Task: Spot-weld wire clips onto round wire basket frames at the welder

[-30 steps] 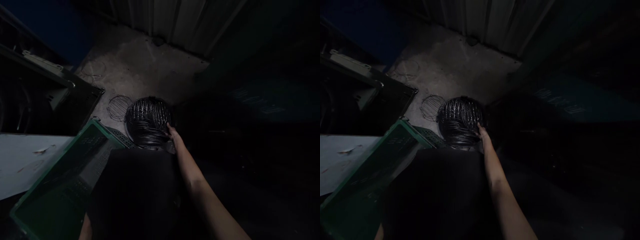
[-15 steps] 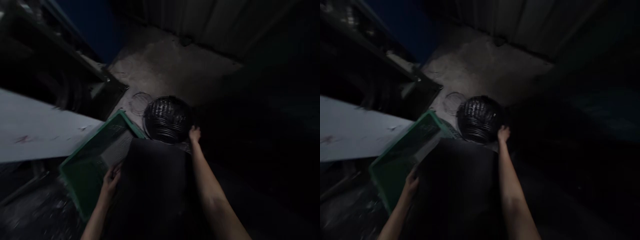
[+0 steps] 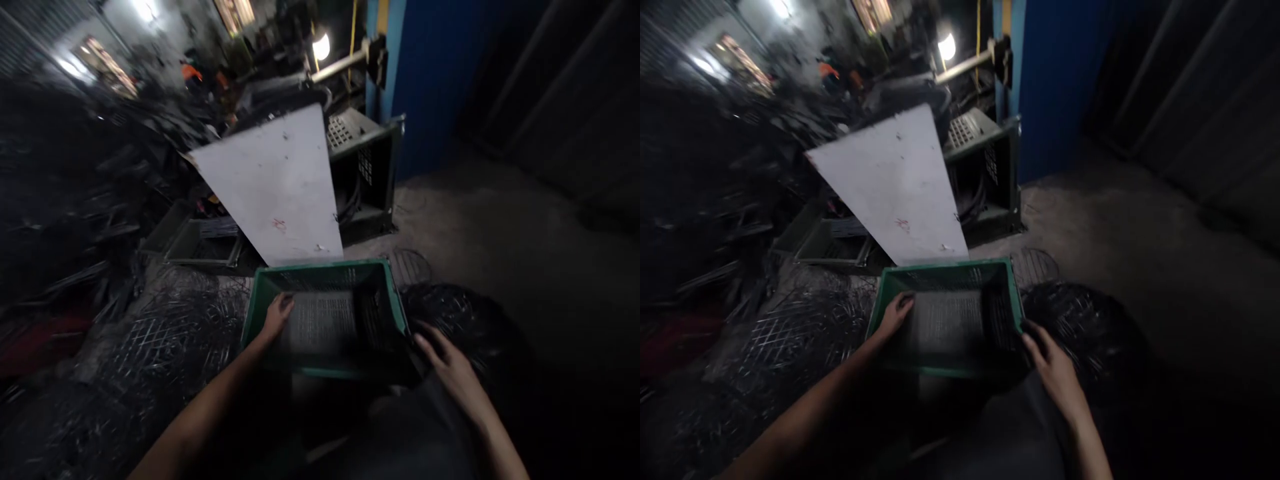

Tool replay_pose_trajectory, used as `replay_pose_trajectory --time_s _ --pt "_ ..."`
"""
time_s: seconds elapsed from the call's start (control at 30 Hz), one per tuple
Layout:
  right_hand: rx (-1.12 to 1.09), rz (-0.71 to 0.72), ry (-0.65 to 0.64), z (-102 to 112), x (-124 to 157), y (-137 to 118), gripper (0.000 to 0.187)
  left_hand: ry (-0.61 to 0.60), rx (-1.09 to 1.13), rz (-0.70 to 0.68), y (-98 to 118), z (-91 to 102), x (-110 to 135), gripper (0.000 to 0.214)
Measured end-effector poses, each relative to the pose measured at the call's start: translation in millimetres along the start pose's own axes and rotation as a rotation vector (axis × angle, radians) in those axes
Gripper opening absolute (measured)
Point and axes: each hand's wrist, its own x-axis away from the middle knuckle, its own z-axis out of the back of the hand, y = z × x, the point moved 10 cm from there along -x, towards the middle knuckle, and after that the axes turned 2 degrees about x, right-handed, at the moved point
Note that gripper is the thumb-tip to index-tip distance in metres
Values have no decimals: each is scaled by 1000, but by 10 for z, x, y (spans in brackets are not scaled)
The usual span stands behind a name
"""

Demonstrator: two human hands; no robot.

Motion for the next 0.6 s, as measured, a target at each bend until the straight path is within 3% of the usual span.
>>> replay_pose_trajectory --time_s 0.07,0.13,0.2,0.23,0.3,0.33,0.4,0.47,0.53,0.6 --pt "93 156 -131 -277 68 -391 50 160 -29 -107 408 534 -434 33" --pt "226 226 -153 -402 152 -541 48 275 -45 -218 920 1109 -858 39" --pt "387 216 -88 -374 219 -510 49 372 -73 -339 1455 1695 -1240 46" --pt "461 200 -60 -343 251 -468 50 442 -193 -459 1770 1961 -1379 50" --pt "584 179 -88 -346 305 -393 47 531 -407 -609 2231 2353 -1658 62" --pt "641 166 -128 -368 324 -370 45 551 -485 -617 2359 2499 -1813 67" --pt "765 117 -182 -379 345 -379 43 502 -608 -543 2469 2659 -2120 72" --pt "891 60 -216 -367 378 -470 40 377 -674 -400 2455 2675 -2314 74" --pt "964 12 -244 -359 439 -605 38 262 -682 -301 2462 2613 -2298 82" --pt "951 -50 -212 -308 472 -716 36 228 -619 -414 2660 2553 -2103 100"
